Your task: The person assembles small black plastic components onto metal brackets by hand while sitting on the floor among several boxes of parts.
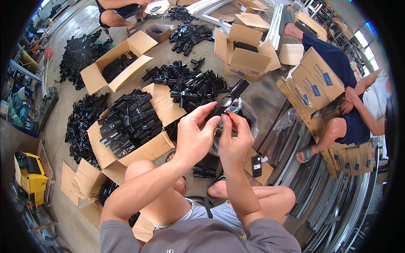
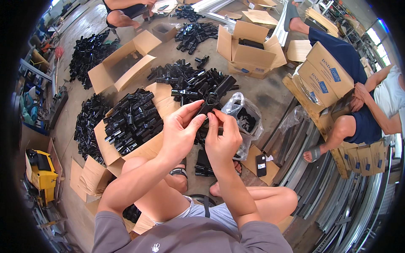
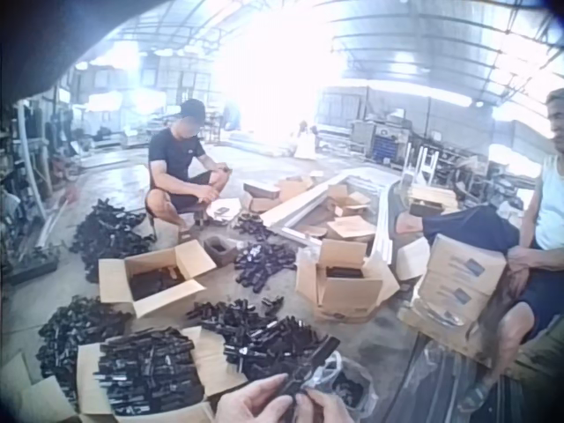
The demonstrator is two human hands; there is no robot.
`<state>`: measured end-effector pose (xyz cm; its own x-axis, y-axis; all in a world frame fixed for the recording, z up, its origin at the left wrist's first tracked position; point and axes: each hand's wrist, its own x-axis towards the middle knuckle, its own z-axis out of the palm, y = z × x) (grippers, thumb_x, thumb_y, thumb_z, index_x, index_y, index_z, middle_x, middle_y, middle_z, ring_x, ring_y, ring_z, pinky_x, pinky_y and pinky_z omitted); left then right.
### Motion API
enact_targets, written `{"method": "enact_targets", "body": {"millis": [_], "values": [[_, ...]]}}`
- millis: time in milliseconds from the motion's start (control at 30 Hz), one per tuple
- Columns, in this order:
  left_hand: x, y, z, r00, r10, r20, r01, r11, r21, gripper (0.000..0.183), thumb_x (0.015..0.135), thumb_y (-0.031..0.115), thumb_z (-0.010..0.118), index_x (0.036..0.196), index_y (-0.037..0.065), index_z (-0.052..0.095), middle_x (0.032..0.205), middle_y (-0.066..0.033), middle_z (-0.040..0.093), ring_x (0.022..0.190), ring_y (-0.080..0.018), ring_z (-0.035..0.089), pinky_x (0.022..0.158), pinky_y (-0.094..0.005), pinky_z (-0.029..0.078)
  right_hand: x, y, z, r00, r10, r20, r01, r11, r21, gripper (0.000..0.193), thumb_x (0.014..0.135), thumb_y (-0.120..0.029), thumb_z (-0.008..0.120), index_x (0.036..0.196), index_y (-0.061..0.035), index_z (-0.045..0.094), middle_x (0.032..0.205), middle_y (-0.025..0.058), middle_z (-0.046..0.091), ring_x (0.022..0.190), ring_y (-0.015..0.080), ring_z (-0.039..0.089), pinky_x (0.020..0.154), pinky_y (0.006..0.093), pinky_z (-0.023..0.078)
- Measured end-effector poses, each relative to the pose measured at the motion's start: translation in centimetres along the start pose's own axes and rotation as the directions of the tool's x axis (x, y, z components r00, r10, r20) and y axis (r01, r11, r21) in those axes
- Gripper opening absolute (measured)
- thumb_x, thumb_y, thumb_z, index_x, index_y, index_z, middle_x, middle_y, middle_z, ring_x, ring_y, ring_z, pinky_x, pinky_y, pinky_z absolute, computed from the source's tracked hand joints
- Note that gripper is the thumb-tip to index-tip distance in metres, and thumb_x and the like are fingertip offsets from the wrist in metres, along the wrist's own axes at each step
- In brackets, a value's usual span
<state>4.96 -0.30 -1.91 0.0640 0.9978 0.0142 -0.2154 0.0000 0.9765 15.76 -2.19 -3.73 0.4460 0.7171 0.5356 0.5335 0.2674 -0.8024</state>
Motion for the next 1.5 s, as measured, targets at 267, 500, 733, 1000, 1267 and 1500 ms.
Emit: {"method": "enact_targets", "body": {"millis": [267, 500, 733, 1000, 1267, 1500], "values": [[-0.3, 0.3, 0.0, 1.000, 0.013, -0.001, -0.012, 0.999, 0.042, 0.037, 0.096, -0.002, 0.068, 0.132, -0.007, 0.065, 0.117, -0.0157, 0.076, 0.102, -0.0125, 0.071, 0.087, -0.0274, 0.057, 0.7, 2.9, -0.4, 0.984, 0.003, 0.180, 0.015, 0.995, -0.102, 0.025, 0.104, -0.020, 0.062, 0.090, 0.0007, 0.065, 0.078, 0.0127, 0.063, 0.065, 0.0272, 0.062, 0.059, 0.0377, 0.046], [-0.3, 0.2, 0.1, 0.999, 0.040, 0.004, -0.040, 0.998, 0.042, 0.036, 0.096, -0.002, 0.067, 0.132, -0.007, 0.066, 0.114, -0.0152, 0.077, 0.100, -0.0130, 0.072, 0.085, -0.0269, 0.057, 0.4, 1.4, 0.1, 0.991, 0.025, 0.128, -0.023, 0.999, -0.024, 0.031, 0.107, -0.023, 0.056, 0.088, 0.0012, 0.062, 0.078, 0.0176, 0.063, 0.064, 0.0328, 0.061, 0.059, 0.0394, 0.046], [0.0, -0.5, 0.0, 0.999, 0.038, -0.004, -0.038, 0.999, 0.016, 0.035, 0.096, 0.000, 0.068, 0.130, -0.008, 0.066, 0.117, -0.0169, 0.076, 0.105, -0.0147, 0.071, 0.090, -0.0283, 0.057, 0.2, 2.0, -0.3, 0.992, -0.111, 0.063, 0.108, 0.993, 0.053, 0.032, 0.107, -0.029, 0.057, 0.091, -0.0011, 0.064, 0.075, 0.0121, 0.062, 0.061, 0.0282, 0.060, 0.059, 0.0388, 0.047], [0.7, 0.3, -1.1, 0.984, -0.168, 0.051, 0.171, 0.983, -0.066, 0.038, 0.100, 0.003, 0.067, 0.137, -0.005, 0.062, 0.126, -0.0131, 0.071, 0.113, -0.0154, 0.068, 0.099, -0.0293, 0.057, -0.2, 1.9, 0.6, 0.976, 0.141, 0.167, -0.135, 0.990, -0.044, 0.042, 0.110, -0.021, 0.047, 0.077, -0.0001, 0.062, 0.060, 0.0084, 0.058, 0.056, 0.0217, 0.061, 0.054, 0.0347, 0.044], [1.3, 3.5, -4.8, 0.926, -0.325, 0.194, 0.376, 0.842, -0.387, 0.037, 0.102, 0.010, 0.066, 0.137, -0.003, 0.060, 0.124, -0.0152, 0.071, 0.114, -0.0260, 0.071, 0.103, -0.0388, 0.059, -1.2, 2.1, -0.7, 0.968, 0.198, 0.153, -0.219, 0.966, 0.140, 0.032, 0.108, -0.021, 0.058, 0.084, -0.0011, 0.066, 0.064, 0.0040, 0.063, 0.056, 0.0108, 0.059, 0.054, 0.0283, 0.043], [0.2, 5.2, -5.5, 0.939, -0.208, 0.273, 0.320, 0.818, -0.478, 0.033, 0.102, 0.009, 0.065, 0.134, 0.001, 0.063, 0.124, -0.0151, 0.071, 0.115, -0.0282, 0.071, 0.105, -0.0414, 0.058, 1.5, -4.4, -0.2, 0.940, -0.341, -0.019, 0.340, 0.927, 0.160, 0.030, 0.081, 0.001, 0.084, 0.110, -0.0044, 0.077, 0.095, 0.0074, 0.068, 0.075, 0.0156, 0.062, 0.065, 0.0260, 0.050]]}}
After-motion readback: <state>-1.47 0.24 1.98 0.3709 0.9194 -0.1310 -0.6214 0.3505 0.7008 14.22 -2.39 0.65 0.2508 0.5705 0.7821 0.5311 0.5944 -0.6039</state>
